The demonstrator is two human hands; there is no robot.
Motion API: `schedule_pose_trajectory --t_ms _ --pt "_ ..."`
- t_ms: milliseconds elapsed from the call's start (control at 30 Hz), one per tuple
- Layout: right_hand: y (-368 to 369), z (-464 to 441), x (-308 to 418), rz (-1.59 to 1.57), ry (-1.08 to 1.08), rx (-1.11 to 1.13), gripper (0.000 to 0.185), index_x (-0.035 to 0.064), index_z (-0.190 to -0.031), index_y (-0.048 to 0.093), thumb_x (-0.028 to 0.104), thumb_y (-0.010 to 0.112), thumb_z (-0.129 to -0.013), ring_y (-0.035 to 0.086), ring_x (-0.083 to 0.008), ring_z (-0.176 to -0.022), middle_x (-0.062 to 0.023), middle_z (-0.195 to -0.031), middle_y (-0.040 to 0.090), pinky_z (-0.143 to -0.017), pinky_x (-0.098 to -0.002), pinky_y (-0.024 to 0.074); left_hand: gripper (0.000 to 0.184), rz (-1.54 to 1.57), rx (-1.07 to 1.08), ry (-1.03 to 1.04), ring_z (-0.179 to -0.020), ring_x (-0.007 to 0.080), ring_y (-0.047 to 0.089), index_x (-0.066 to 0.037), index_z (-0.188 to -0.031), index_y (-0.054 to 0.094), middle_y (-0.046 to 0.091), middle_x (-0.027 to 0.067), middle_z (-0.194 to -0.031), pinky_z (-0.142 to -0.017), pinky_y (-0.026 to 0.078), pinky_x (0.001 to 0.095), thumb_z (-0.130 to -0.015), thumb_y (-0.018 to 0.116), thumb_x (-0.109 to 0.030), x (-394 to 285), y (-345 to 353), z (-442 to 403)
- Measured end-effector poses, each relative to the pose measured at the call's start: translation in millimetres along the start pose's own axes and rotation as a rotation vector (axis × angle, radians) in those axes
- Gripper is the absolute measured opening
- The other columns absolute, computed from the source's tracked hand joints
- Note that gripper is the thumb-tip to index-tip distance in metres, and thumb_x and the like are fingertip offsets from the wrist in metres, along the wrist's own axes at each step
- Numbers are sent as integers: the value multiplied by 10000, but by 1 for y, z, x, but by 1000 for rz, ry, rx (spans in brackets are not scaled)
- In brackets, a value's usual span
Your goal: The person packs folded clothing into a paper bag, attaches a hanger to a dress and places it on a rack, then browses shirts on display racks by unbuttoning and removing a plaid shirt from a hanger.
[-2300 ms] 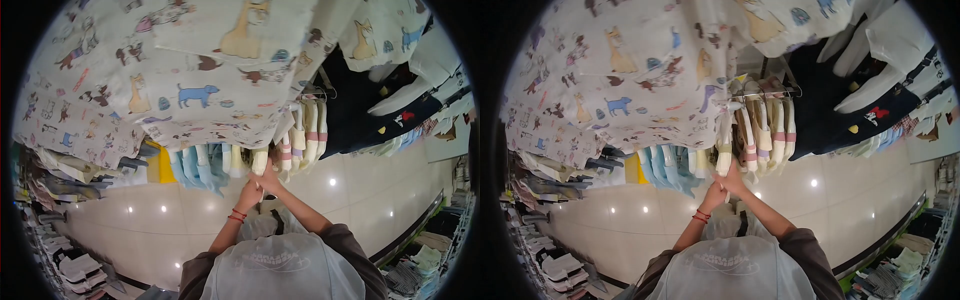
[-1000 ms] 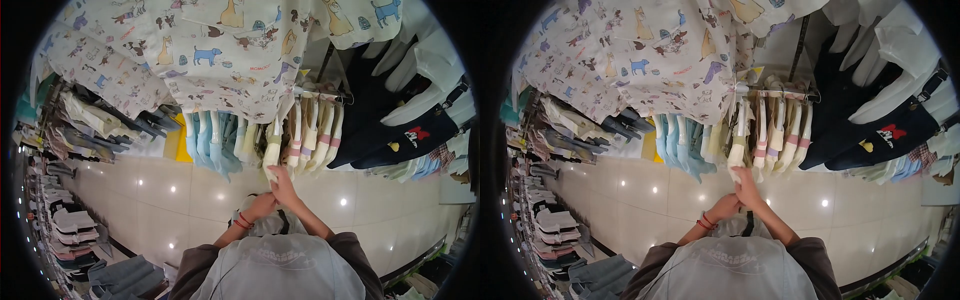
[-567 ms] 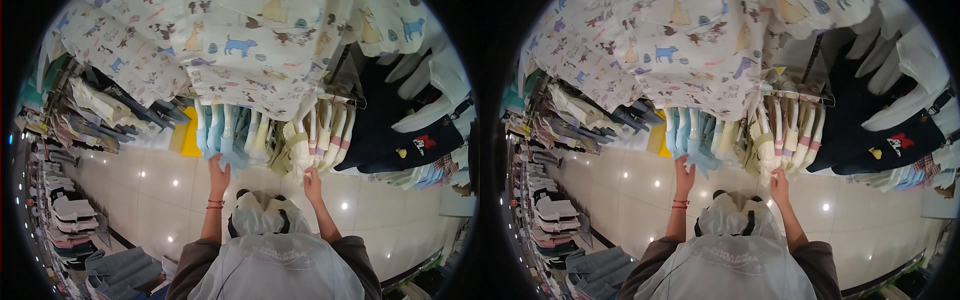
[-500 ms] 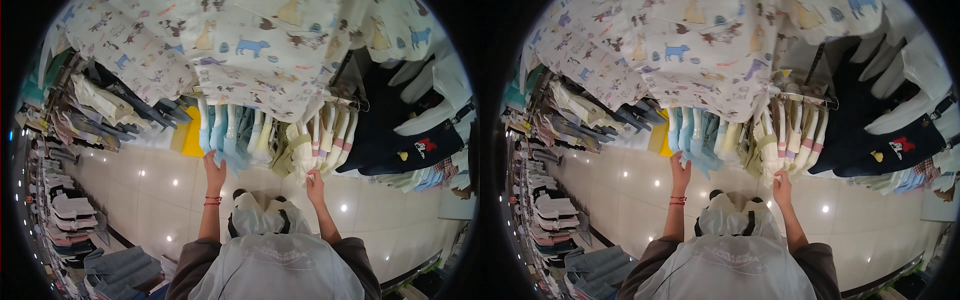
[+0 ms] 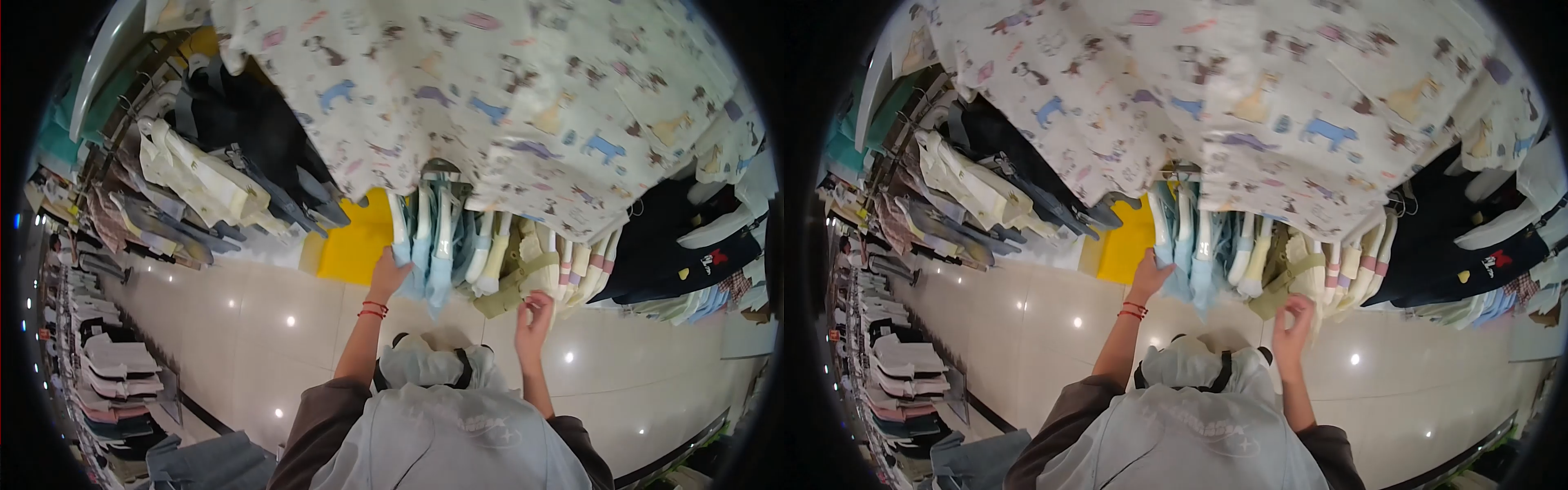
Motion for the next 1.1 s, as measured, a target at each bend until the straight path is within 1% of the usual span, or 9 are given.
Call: schedule_pose_trajectory --t_ms 167,300,367,633,800,833,933,967,1100 --pt "147 38 31 -57 -81 344 365 33 -1079 405 -28 579 -764 472 -212 -1013 -121 -1118 420 -854 -312 418 622 93 109 37 -887 433 547 18 -1125 328 563 270 -960 -741 454 445 -675 686 -220 -1 8 12" --pt "211 45 27 -65 -20 366 520 35 -1184 346 34 635 -752 436 -248 -1110 -145 -1221 372 -904 -371 400 579 332 106 202 -840 435 559 18 -1132 312 572 277 -903 -700 461 446 -696 649 -160 -7 4 29" --pt "231 41 21 -61 33 358 569 7 -1196 334 78 665 -739 431 -273 -1107 -167 -1192 383 -900 -376 396 550 518 197 251 -831 428 564 17 -1135 321 575 274 -894 -684 464 443 -701 629 -119 -14 0 48" --pt "258 22 -14 183 74 390 680 -31 -1282 222 64 612 -734 417 -363 -1139 -251 -1227 372 -966 -370 325 501 448 445 192 -906 403 545 44 -1150 365 559 247 -986 -739 445 423 -694 559 -34 3 40 91" --pt "257 15 -32 348 23 427 727 -35 -1296 192 64 618 -716 442 -394 -1115 -263 -1230 377 -947 -381 347 371 476 520 207 -667 264 511 19 -1049 433 506 137 -752 -614 427 325 -701 557 -13 6 28 75" --pt "259 12 -38 316 108 439 743 -38 -1294 193 69 627 -701 472 -396 -1073 -272 -1201 405 -913 -387 371 358 489 521 230 -637 232 496 15 -1035 441 489 117 -724 -597 420 307 -697 558 -8 9 23 72" --pt "272 2 -50 361 143 508 755 -35 -1294 195 76 632 -687 489 -401 -1041 -283 -1142 448 -882 -395 386 377 575 408 249 -632 216 511 -4 -1051 448 492 102 -736 -579 415 297 -689 551 14 34 -13 49" --pt "274 -4 -48 380 68 496 742 -50 -1276 207 80 632 -681 492 -415 -1026 -296 -1087 478 -867 -398 391 363 598 335 168 -657 153 521 -12 -1041 457 514 64 -752 -595 425 273 -693 554 21 57 -24 39" --pt "276 -16 -74 438 163 542 675 -51 -1222 240 71 635 -689 515 -392 -1008 -279 -1075 499 -858 -391 400 315 829 -3 -109 -788 127 519 -41 -1067 467 526 23 -872 -735 453 254 -767 547 12 175 -94 5"
Point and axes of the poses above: each hand's wrist, its own z-axis away from the middle knuckle, its own y-axis out of the palm, x = y × z, the point moved 10 cm from there along -z, towards the middle knuckle
